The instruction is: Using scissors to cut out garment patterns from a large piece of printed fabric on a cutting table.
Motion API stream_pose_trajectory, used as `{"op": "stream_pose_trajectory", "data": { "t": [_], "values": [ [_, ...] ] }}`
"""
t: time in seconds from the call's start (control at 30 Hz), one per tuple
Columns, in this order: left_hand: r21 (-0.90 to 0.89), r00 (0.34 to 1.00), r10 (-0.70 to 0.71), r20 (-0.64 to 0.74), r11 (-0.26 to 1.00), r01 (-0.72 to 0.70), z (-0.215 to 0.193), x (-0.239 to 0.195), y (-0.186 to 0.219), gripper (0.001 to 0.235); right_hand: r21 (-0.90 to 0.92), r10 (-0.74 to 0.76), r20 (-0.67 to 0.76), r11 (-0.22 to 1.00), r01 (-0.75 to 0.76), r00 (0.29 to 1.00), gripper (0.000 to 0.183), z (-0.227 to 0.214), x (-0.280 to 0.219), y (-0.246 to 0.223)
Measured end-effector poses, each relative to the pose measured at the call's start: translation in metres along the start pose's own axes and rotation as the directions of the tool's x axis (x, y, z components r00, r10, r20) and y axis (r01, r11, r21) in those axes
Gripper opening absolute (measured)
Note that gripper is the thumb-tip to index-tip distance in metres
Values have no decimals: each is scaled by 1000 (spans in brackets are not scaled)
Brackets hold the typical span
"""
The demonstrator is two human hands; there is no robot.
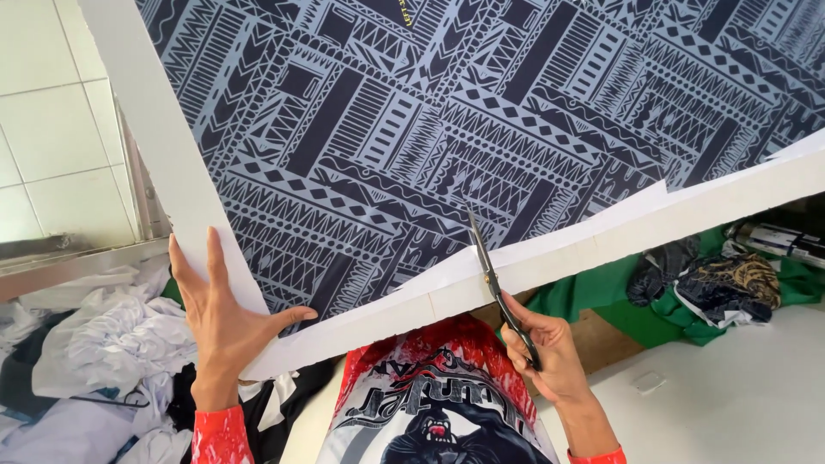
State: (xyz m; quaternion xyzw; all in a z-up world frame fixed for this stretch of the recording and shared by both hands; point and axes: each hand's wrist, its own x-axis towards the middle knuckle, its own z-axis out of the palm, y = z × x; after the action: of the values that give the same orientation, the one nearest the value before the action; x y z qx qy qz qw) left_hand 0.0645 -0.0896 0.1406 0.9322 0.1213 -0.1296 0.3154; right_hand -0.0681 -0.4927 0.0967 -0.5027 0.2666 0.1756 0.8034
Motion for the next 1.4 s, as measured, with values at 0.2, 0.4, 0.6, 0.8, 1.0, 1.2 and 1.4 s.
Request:
{"op": "stream_pose_trajectory", "data": {
  "t": [0.2, 0.4, 0.6, 0.8, 1.0, 1.2, 1.4],
  "values": [
    [-4, 1000, -23, 11, 1000, 23, 0, 1, -2, 152, 16, -98, 106, 995, 97, 990, 45, 13, 7, -14],
    [-8, 999, 29, -19, 1000, -29, 2, 0, -5, 152, -61, -63, 45, 996, 65, 997, 43, 23, 21, -20],
    [25, 1000, 12, -19, 1000, -11, 5, 2, -14, 154, -46, -22, -32, 999, 20, 999, 59, 19, 21, -15],
    [15, 1000, -4, -7, 1000, 4, 4, 2, -12, 155, -84, -95, -23, 992, 93, 995, 48, 34, 37, -28],
    [34, 994, 97, -55, 995, -96, 6, 2, -20, 152, -72, -54, 16, 996, 55, 998, 46, 29, 44, -28],
    [11, 996, 82, -34, 997, -82, 5, 3, -19, 153, -37, -44, -18, 998, 43, 999, 47, 37, 43, -32],
    [19, 998, 51, -21, 999, -50, 2, 2, -14, 154, -26, -108, 6, 994, 108, 994, 45, 39, 64, -35]
  ]
}}
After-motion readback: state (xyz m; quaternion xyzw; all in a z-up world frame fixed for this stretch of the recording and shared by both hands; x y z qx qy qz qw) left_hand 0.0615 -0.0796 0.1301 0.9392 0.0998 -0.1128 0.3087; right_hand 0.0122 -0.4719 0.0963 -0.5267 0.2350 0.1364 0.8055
